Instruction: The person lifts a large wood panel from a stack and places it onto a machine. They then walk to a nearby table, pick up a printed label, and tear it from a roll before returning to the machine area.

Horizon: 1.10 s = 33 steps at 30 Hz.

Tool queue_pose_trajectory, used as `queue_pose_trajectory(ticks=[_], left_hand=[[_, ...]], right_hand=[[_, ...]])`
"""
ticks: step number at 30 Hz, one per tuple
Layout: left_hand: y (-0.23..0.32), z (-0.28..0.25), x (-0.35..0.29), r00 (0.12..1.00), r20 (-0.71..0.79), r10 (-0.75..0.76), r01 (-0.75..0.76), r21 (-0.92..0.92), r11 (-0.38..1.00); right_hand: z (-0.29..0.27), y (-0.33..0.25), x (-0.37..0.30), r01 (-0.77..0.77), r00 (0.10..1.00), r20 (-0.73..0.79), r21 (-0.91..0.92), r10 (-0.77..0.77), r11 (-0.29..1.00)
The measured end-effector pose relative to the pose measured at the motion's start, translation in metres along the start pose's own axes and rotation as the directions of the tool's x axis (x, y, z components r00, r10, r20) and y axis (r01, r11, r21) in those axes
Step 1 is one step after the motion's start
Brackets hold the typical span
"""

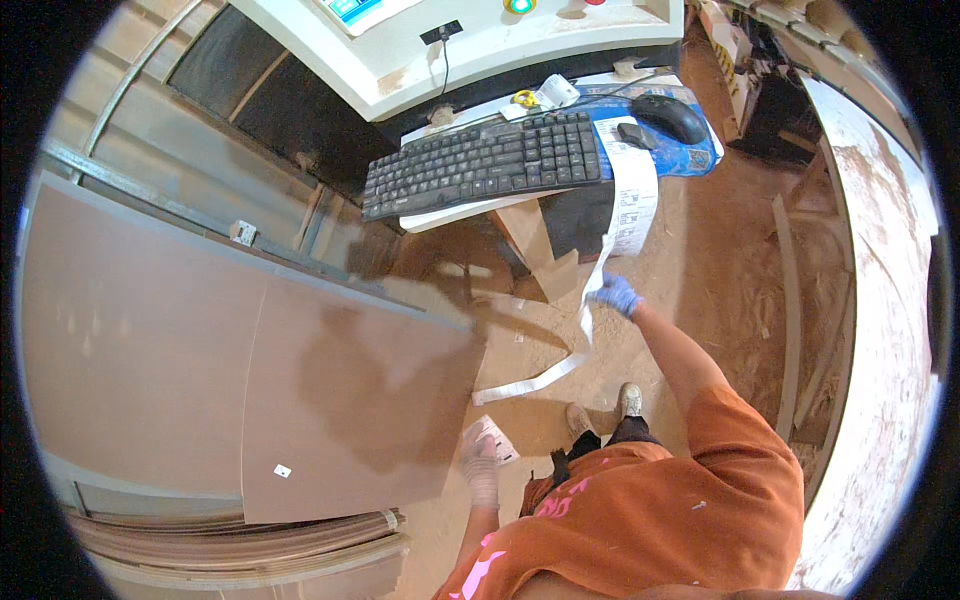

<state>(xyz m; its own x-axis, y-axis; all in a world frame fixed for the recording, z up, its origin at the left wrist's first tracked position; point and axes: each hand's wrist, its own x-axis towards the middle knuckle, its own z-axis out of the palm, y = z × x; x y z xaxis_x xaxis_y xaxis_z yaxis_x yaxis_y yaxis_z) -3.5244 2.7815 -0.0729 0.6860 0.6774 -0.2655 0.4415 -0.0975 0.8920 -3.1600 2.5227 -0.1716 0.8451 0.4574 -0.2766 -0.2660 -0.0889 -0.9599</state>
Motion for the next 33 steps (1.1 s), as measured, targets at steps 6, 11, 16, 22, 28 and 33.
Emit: queue_pose_trajectory(ticks=[6, 11, 16, 22, 28, 33], left_hand=[[0.033, 0.037, 0.023, 0.772, 0.351, 0.53, -0.63, 0.53, 0.567], [0.077, 0.062, 0.021, 0.678, 0.709, 0.193, -0.69, 0.525, 0.498], [0.026, 0.086, 0.04, 0.446, 0.87, 0.21, -0.753, 0.238, 0.613], [-0.049, 0.072, 0.049, 0.592, 0.804, 0.057, -0.634, 0.42, 0.65], [-0.038, 0.048, 0.056, 0.676, 0.736, -0.037, -0.162, 0.198, 0.967], [0.032, 0.049, 0.054, 0.763, 0.625, 0.165, -0.086, -0.155, 0.984]], right_hand=[[0.092, 0.012, -0.112, -0.073, 0.943, 0.331, 0.102, 0.036, 0.992], [0.139, -0.044, -0.156, 0.095, 0.928, 0.357, 0.055, -0.108, 0.994], [0.135, -0.148, -0.173, 0.105, 0.91, 0.367, 0.247, -0.194, 0.963], [0.091, -0.256, -0.164, 0.103, 0.953, 0.039, 0.89, -0.299, 0.444], [0.049, -0.228, -0.129, 0.374, 0.873, -0.17, 0.835, -0.457, 0.403], [0.141, -0.097, -0.182, -0.311, 0.95, 0.008, 0.112, 0.312, 0.944]])
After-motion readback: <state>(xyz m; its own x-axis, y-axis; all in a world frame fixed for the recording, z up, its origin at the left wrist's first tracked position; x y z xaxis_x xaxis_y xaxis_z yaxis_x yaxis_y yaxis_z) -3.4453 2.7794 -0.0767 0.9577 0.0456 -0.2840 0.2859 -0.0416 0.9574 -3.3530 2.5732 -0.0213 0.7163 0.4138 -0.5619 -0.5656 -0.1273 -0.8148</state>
